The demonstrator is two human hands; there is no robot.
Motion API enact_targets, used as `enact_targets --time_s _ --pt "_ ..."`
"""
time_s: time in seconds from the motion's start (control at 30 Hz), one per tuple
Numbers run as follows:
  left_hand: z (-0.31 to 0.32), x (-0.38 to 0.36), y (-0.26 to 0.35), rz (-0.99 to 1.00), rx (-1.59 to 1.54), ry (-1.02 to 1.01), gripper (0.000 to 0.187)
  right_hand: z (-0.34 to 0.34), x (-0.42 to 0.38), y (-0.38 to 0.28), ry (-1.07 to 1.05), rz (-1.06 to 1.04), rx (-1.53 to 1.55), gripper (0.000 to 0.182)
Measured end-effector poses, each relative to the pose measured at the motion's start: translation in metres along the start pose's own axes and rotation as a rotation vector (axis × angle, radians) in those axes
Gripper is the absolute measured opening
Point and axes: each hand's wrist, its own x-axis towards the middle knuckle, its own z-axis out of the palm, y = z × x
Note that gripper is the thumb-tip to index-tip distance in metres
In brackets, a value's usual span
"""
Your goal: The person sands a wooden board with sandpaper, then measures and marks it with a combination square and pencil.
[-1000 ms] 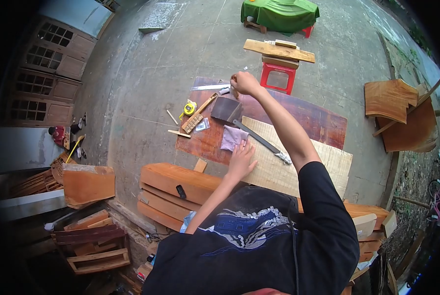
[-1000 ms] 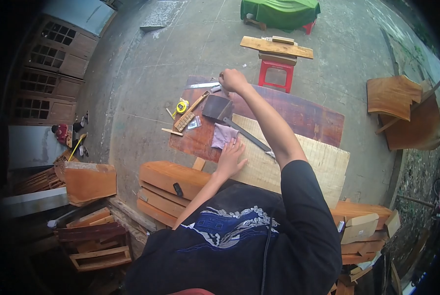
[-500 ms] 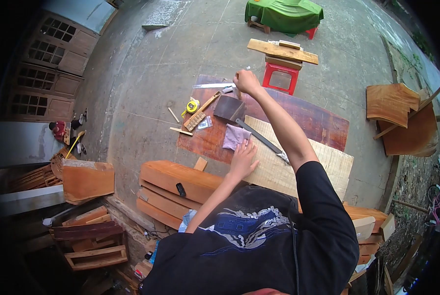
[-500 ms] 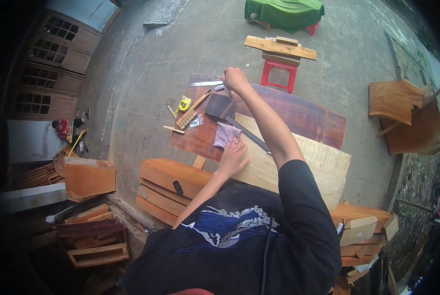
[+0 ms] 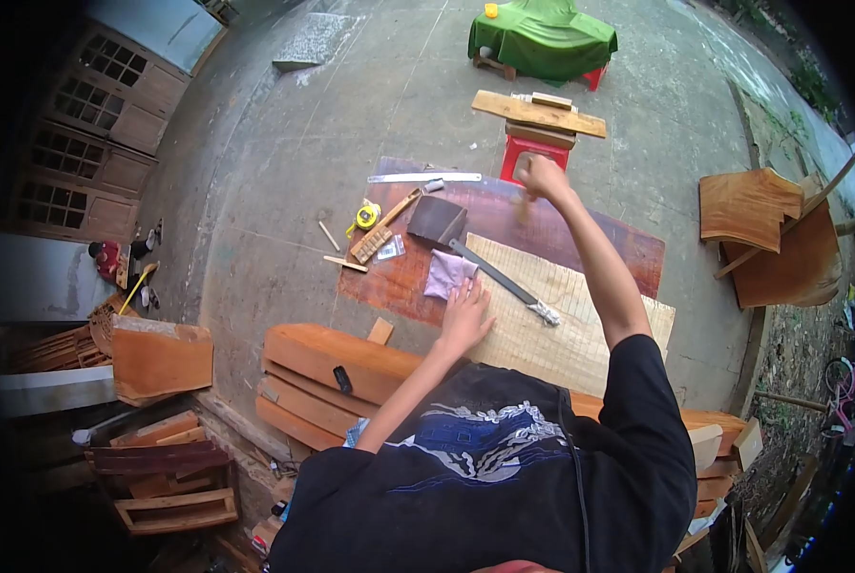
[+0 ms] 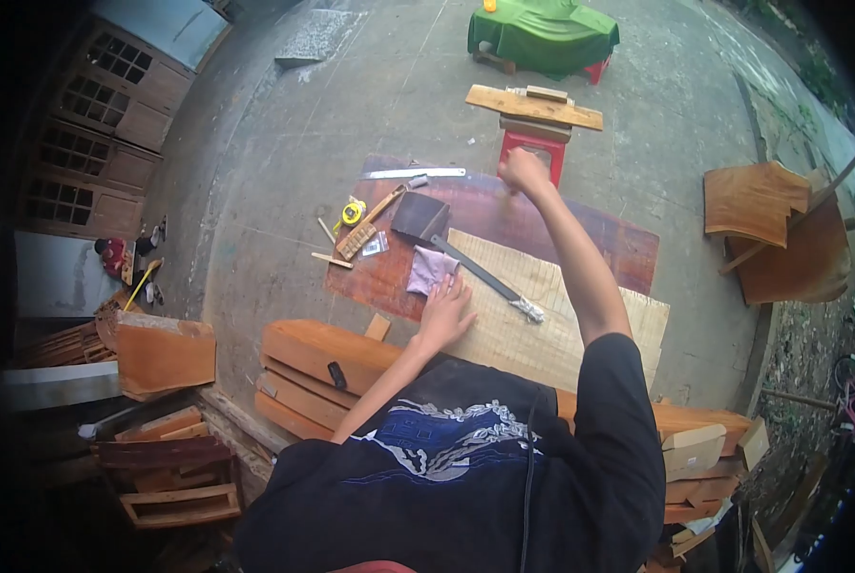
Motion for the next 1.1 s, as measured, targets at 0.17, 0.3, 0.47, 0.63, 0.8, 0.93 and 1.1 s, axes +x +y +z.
enact_targets --time_s 0.17,0.3,0.47,0.63,0.8,0.93,1.1 --pt "-0.005 0.004 0.002 -0.021 0.000 -0.040 0.064 -0.035 -0.033 0.085 -0.065 0.134 0.088 0.030" --pt "-0.007 0.007 0.001 -0.036 -0.010 -0.065 0.064 -0.075 -0.074 0.134 0.067 0.296 -0.005 0.031" --pt "-0.015 0.007 0.004 -0.041 -0.003 -0.118 0.064 -0.083 -0.122 0.201 0.045 0.350 -0.187 0.028" --pt "-0.012 0.006 0.003 -0.043 -0.024 -0.128 0.064 -0.097 -0.162 0.243 0.219 0.598 -0.282 0.028" --pt "-0.015 0.009 0.002 -0.030 -0.007 -0.136 0.063 -0.116 -0.202 0.257 0.023 0.683 0.346 0.028" --pt "-0.012 0.011 -0.002 -0.020 -0.011 -0.133 0.062 -0.145 -0.241 0.229 0.194 0.642 0.084 0.026" --pt "-0.018 0.010 0.001 -0.008 -0.009 -0.155 0.063 -0.106 -0.266 0.282 0.133 0.784 -0.369 0.031"
